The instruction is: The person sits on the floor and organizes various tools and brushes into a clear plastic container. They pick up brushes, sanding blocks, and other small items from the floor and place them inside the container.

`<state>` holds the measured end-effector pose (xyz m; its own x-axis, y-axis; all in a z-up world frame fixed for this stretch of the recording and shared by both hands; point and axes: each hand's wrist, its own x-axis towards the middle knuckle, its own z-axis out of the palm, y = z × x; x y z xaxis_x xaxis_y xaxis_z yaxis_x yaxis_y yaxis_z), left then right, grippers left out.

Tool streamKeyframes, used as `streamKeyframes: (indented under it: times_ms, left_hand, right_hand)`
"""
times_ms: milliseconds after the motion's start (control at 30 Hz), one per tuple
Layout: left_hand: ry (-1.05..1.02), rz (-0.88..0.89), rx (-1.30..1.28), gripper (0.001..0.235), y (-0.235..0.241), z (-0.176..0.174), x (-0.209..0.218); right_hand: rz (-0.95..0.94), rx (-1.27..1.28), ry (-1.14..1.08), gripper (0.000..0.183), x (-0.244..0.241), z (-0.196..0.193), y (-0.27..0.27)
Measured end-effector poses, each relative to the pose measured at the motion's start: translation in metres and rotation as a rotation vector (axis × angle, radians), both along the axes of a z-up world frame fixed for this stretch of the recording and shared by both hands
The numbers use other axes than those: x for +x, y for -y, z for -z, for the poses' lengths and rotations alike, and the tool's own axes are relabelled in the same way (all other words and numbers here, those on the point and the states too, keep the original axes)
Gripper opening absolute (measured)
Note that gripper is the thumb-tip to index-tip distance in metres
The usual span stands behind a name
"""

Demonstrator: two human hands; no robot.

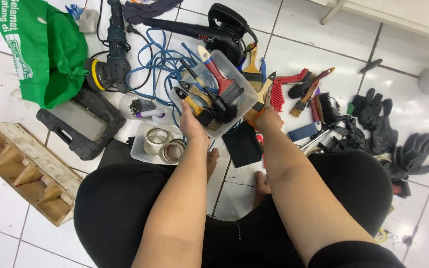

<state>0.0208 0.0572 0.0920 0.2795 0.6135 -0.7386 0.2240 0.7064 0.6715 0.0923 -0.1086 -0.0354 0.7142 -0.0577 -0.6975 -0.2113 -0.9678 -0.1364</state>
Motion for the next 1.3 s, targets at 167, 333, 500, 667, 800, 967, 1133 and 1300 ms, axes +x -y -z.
streamKeyframes:
  times_ms: [167,333,500,667,800,967,1133,1300]
  left_hand:
    - [0.042,0.016,0.001,0.083,0.001,0.000,0.001]
    - [0.096,0.038,0.016,0.082,0.009,-0.021,-0.007]
    - [0.060,0.101,0.094,0.075,0.009,0.028,-0.017]
    - [0.066,0.223,0.083,0.087,0.023,0.019,-0.020]
    - [0.112,0.326,0.036,0.086,0.044,-0.006,-0.024]
    - [0.150,0.390,-0.028,0.081,0.059,-0.051,-0.035]
    - [0.162,0.381,-0.090,0.080,0.060,-0.051,-0.032]
    - [0.124,0.433,-0.108,0.082,0.055,-0.042,-0.026]
  right_hand:
    - [0.072,0.059,0.056,0.047,0.011,0.061,0.023]
    - [0.257,0.216,0.222,0.031,0.018,0.004,0.029]
    - [0.307,0.304,0.534,0.042,0.048,-0.074,0.054]
    - [0.094,0.496,0.598,0.052,0.031,-0.121,0.056]
    - [-0.173,0.621,0.599,0.054,-0.016,-0.131,0.037]
    - [-0.239,0.483,0.606,0.050,-0.025,-0.113,0.024]
    - [-0.213,0.491,0.678,0.048,-0.025,-0.114,0.036]
    - [-0.011,0.589,0.794,0.036,-0.008,-0.112,0.052]
